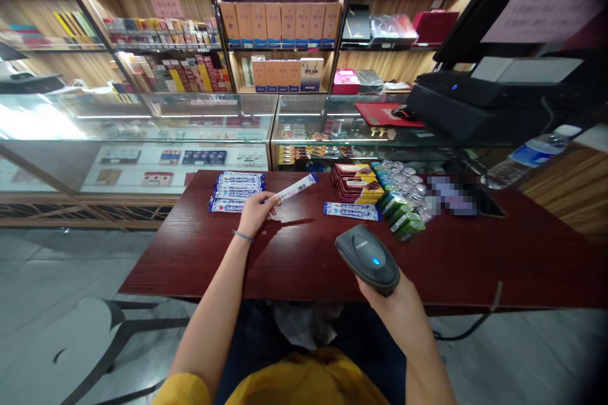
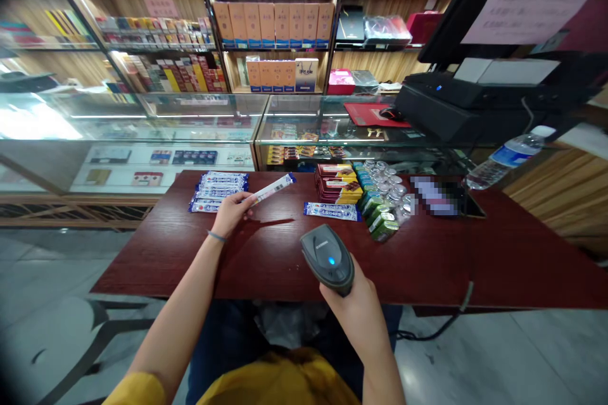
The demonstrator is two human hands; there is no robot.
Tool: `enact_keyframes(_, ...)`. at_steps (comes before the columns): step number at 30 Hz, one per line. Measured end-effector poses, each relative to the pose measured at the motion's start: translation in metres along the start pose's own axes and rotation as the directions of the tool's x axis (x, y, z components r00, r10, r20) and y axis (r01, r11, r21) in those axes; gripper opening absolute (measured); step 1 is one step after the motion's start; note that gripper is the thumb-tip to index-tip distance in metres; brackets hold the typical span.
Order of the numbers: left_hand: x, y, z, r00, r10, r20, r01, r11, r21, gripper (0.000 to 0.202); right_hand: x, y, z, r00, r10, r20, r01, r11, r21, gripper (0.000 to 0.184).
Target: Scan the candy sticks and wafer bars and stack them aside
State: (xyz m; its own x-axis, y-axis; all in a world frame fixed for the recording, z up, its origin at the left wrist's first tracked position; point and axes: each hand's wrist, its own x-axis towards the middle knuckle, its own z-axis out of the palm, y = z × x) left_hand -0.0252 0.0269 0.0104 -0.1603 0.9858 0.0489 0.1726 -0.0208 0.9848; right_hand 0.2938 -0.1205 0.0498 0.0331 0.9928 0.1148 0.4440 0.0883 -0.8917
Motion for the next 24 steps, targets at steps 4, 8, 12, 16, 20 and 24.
enact_keyframes(4, -0.001, 0.007, 0.000, 0.995, 0.094, -0.018, -0.094, 0.995, -0.011, 0.048, -0.001, -0.007, 0.000, 0.997, 0.048, -0.059, -0.047, 0.999, 0.011, 0.037)
enact_keyframes(8, -0.004, 0.020, -0.018, 0.980, 0.195, -0.034, -0.191, 0.977, 0.095, 0.045, 0.000, -0.004, -0.006, 0.994, 0.080, -0.078, -0.081, 0.997, -0.008, 0.033)
enact_keyframes(12, -0.007, 0.027, -0.059, 0.979, 0.200, -0.049, -0.191, 0.972, 0.136, 0.048, 0.004, 0.004, -0.012, 0.996, 0.079, -0.043, -0.081, 0.995, -0.064, 0.028)
enact_keyframes(16, -0.014, 0.015, -0.109, 0.973, 0.220, -0.075, -0.199, 0.956, 0.216, 0.051, 0.003, 0.001, -0.009, 0.996, 0.069, -0.054, -0.072, 0.996, -0.061, 0.033)
enact_keyframes(20, -0.025, -0.009, -0.144, 0.958, 0.288, 0.001, -0.268, 0.888, 0.373, 0.046, 0.002, -0.002, -0.006, 0.993, 0.076, -0.093, -0.083, 0.994, -0.071, 0.033)
enact_keyframes(24, -0.030, -0.025, -0.159, 0.931, 0.329, 0.157, -0.363, 0.789, 0.496, 0.036, 0.006, 0.008, -0.007, 0.994, 0.068, -0.081, -0.077, 0.992, -0.101, 0.035)
